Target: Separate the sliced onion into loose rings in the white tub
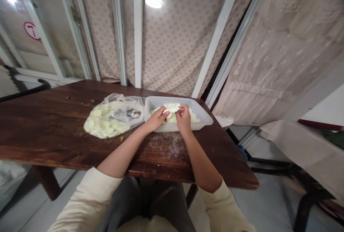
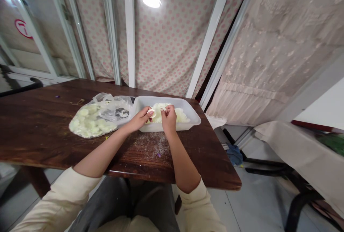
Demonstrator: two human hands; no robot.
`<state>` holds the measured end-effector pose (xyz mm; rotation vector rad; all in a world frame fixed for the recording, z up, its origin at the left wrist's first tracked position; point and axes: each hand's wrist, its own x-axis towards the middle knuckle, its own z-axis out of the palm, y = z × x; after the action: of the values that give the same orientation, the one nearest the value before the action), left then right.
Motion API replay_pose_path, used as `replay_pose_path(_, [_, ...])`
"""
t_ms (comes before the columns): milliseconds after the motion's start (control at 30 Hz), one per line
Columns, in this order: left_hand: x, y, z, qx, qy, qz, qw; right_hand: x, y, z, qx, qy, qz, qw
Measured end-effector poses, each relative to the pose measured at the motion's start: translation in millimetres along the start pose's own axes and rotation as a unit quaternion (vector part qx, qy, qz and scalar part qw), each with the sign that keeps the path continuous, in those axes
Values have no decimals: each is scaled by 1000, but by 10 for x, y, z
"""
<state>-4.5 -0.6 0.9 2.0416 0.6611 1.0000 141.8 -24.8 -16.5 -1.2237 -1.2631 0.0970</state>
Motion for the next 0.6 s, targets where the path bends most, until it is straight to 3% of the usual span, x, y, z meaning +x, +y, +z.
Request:
replay_pose_path(200, [8,-29,7,-17,-12,18,1000,-4,18,17,-10,-116,-130,985])
replay_pose_path(333, [16,-60,19,17,-3,14,1000,-13,-24,-2,-16,-179,-118,977])
replay_pose_path(467, [20,-61,30,73,32,13,997,-5,-28,3,2,-186,-84,979])
replay_pose_path(600, [16,-35,27,98,40,12,994,21,-12,16,38,-143,-74,986])
